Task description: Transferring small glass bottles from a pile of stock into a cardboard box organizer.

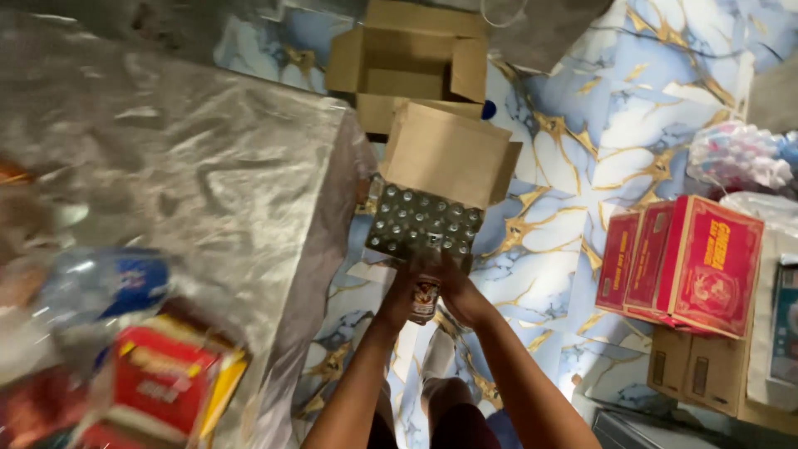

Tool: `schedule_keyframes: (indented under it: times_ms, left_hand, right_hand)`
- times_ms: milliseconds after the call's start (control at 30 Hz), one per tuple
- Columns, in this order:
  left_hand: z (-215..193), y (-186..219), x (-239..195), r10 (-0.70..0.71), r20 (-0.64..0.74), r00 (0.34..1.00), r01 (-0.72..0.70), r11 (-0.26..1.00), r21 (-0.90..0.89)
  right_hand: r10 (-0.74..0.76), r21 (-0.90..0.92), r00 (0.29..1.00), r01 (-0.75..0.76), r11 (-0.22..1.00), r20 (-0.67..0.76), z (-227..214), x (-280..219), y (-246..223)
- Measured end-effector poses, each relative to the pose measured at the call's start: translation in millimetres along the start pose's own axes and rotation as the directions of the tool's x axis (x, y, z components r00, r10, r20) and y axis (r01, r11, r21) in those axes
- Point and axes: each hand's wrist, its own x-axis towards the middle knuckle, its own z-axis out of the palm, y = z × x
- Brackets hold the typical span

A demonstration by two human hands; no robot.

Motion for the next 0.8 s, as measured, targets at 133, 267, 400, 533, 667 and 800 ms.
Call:
schedule_keyframes:
  times_ms: [133, 267, 400, 533, 667, 800]
  left_hand:
    - [-19.5, -46.8, 15.2, -0.127, 0.265, 0.956, 0.240, 0.859, -0.453]
    - [-29.8, -60.5, 55.9, -0.269, -0.062, 0.961, 0.261, 0.958, -0.115]
    - [-65.6, -117.4, 99.0, -0.193, -0.072, 0.978, 0.192, 0.981, -0.031]
    - [-75.5, -105.7, 144.3, -0.118, -0.011, 0.993, 0.118, 0.993, -0.005]
    - [-85.4, -108.3, 210.8, -0.106, 0.141, 0.984, 0.115, 0.992, -0.054]
    - [-92.3, -101.5, 243.9, -0.096, 0.185, 0.978, 0.101, 0.995, -0.017]
  right_hand:
    - [-0.046, 0.114, 0.995, 0.056, 0.992, -0.089, -54.0, 35.9, 58.1]
    - [-0.044, 0.137, 0.997, 0.052, 0.989, -0.060, -104.0, 81.2, 80.9]
    - [-0.047, 0.213, 0.999, 0.043, 0.976, 0.014, -144.4, 114.3, 102.1]
    - [-0.011, 0.158, 1.000, 0.011, 0.987, -0.001, -148.2, 134.7, 86.0]
    - [-0.066, 0.034, 0.997, 0.068, 0.997, -0.046, -179.8, 181.7, 53.8]
    - [-0.270, 0.039, 0.947, 0.267, 0.963, 0.173, -231.7, 207.3, 86.3]
